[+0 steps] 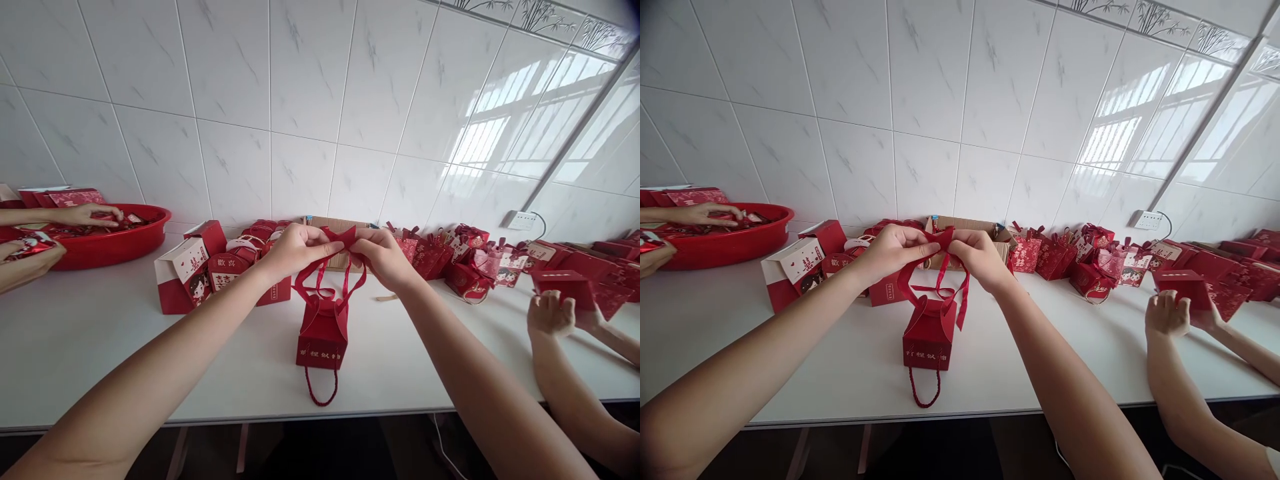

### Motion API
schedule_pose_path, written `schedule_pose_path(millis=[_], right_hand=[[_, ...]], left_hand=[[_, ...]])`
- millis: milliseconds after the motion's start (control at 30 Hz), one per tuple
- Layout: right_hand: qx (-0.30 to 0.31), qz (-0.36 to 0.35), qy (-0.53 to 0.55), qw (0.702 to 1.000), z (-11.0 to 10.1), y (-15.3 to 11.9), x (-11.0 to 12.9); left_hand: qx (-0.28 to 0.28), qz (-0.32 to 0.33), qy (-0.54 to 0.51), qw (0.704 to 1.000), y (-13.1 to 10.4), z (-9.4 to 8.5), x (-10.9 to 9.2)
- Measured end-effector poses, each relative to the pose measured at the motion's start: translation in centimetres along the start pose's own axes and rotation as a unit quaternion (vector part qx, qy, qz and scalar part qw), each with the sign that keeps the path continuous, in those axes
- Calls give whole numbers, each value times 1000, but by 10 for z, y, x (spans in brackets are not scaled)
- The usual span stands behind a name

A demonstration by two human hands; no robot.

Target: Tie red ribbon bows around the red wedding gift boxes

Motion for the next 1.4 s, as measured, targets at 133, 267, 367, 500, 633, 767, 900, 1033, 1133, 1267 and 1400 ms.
schedule_pose_path(millis=[133, 267, 367, 500, 633, 767, 900, 1033, 1133, 1267, 1400], right_hand=[[18, -14, 25, 999, 2, -4, -4], [27, -30, 17, 999, 3, -5, -11], [55, -49, -14, 997, 1, -6, -14], [121, -139, -187, 965, 0, -10, -9], [165, -200, -346, 901, 2, -15, -9], [139, -246, -476, 833, 4, -18, -12], [105, -265, -512, 810, 2, -19, -17], [92, -237, -446, 858, 1, -19, -20], [54, -188, -324, 926, -4, -21, -23], [-42, -56, -124, 990, -20, -34, -31], [-140, 28, -2, 990, -40, -62, -44]], left_hand=[[-20, -18, -5, 1000, -2, -1, 7], [56, -39, -73, 995, -5, 4, 11], [137, -66, -117, 981, -8, 6, 15], [118, -103, -113, 981, -11, 4, 28], [89, -143, -120, 978, -13, 5, 40], [98, -163, -203, 961, -17, 11, 41], [103, -160, -237, 953, -21, 13, 40], [68, -135, -128, 980, -27, 9, 35], [22, -30, 89, 995, -35, 3, 23], [-46, 92, 353, 930, -51, -8, 13], [-96, 100, 441, 887, -70, -28, 26]])
Point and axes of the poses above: each hand's wrist, its own y-axis towards the middle knuckle, its own z-axis out of the palm, x = y × z, the point moved 3 cm from there along y, towards the middle knuckle, and after that the axes turned 4 degrees about y, right-handed, at the moved point
